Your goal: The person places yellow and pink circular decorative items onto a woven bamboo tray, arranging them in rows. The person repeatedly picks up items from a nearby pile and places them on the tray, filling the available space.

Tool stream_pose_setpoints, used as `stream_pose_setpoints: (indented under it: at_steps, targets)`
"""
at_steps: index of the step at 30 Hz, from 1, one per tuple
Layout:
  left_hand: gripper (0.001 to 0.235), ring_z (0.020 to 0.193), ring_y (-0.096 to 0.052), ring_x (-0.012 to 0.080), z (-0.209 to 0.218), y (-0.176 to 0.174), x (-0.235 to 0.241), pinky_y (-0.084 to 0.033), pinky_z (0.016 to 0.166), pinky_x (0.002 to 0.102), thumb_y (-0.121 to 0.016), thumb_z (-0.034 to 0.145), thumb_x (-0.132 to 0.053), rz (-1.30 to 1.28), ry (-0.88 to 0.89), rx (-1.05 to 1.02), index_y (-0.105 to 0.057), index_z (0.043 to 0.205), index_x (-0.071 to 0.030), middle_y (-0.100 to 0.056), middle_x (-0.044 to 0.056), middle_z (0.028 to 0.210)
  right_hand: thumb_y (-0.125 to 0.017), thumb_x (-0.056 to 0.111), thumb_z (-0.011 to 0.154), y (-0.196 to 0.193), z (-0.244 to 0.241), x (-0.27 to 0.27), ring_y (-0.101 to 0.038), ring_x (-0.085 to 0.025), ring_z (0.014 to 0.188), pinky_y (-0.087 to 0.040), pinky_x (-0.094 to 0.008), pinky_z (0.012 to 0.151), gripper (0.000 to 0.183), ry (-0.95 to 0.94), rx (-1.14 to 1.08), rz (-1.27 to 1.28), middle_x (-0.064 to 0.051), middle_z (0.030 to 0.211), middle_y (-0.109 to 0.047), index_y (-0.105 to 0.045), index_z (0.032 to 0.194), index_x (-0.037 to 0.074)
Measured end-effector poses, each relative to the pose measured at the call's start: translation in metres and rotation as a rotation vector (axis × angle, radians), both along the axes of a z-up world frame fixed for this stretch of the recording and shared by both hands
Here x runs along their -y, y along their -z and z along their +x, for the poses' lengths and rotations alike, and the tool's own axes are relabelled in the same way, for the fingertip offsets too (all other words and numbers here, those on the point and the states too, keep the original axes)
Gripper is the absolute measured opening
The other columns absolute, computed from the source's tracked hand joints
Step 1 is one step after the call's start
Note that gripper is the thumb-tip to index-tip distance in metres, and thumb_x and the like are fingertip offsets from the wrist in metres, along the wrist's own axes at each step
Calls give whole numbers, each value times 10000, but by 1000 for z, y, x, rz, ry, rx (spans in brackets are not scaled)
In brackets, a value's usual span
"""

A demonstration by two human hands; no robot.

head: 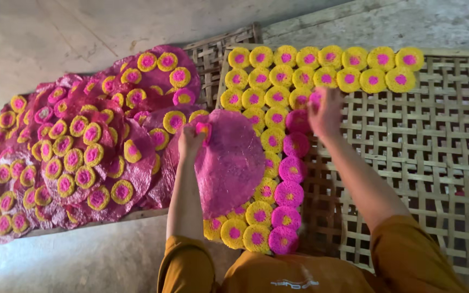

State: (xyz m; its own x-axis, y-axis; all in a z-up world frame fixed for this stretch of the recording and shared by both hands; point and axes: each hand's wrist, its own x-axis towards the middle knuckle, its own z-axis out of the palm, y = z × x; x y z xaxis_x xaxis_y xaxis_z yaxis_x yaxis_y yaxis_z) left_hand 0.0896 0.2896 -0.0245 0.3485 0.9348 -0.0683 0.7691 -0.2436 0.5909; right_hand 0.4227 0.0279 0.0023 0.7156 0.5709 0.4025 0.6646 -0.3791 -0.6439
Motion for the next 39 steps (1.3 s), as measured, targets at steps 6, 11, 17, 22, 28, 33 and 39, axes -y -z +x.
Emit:
stream_pose_setpoints:
  at_steps: [6,11,17,22,28,33,39]
  targets:
    - [427,853,-750,161,80,-62,75,-618,722,305,-792,789,-135,-179,354,428,-621,1172,-52,-763,60,979,-542,334,1005,-20,-80,-20,-703,-175,1002,-574,-368,919,373,-568,-1461,298,-36,1098,-722,-617,1261,74]
    - [448,1058,-678,259,130,-88,171,-568,919,402,-839,825,-232,117,666,454,-641,1190,-63,-689,134,1124,-602,208,1047,-1,-31,28,-537,-207,734,-377,-358,627,296,-501,-1538,611,-133,1157,-711,-639,1300,59]
    - [579,1286,-467,376,101,-80,206,-410,1052,533,-785,845,-342,179,567,14,-571,1335,-120,-495,158,1388,-638,107,976,49,109,67,-698,-154,1017,-589,-347,880,264,-80,-1050,523,-61,1150,-706,-656,1231,43]
    - [747,1367,-367,414,81,-65,214,-324,1125,578,-804,789,-303,288,448,-43,-511,1456,-139,-408,150,1478,-680,166,964,80,124,67,-667,-304,1044,-534,-429,888,348,79,-484,-2,-139,1147,-688,-621,1288,52]
    - [650,1337,-422,390,72,-53,214,-375,1086,550,-790,817,-269,345,400,-39,-554,1407,-136,-461,126,1444,-757,120,875,61,104,67,-583,-444,1105,-503,-508,929,447,99,114,-73,-252,1180,-602,-564,1258,-7]
    - [413,1113,-575,374,68,-50,205,-491,985,470,-711,861,-153,304,337,45,-635,1265,-117,-618,145,1173,-770,173,886,34,70,65,-580,-397,1071,-523,-479,859,523,182,370,4,-299,1147,-578,-525,1295,-41]
    - [245,964,-710,324,66,-82,246,-581,851,425,-679,935,-136,100,301,367,-657,1177,-100,-703,150,1076,-506,535,1107,38,-51,21,-586,-385,960,-487,-467,823,518,-597,-618,-264,-268,1025,-590,-716,1168,65]
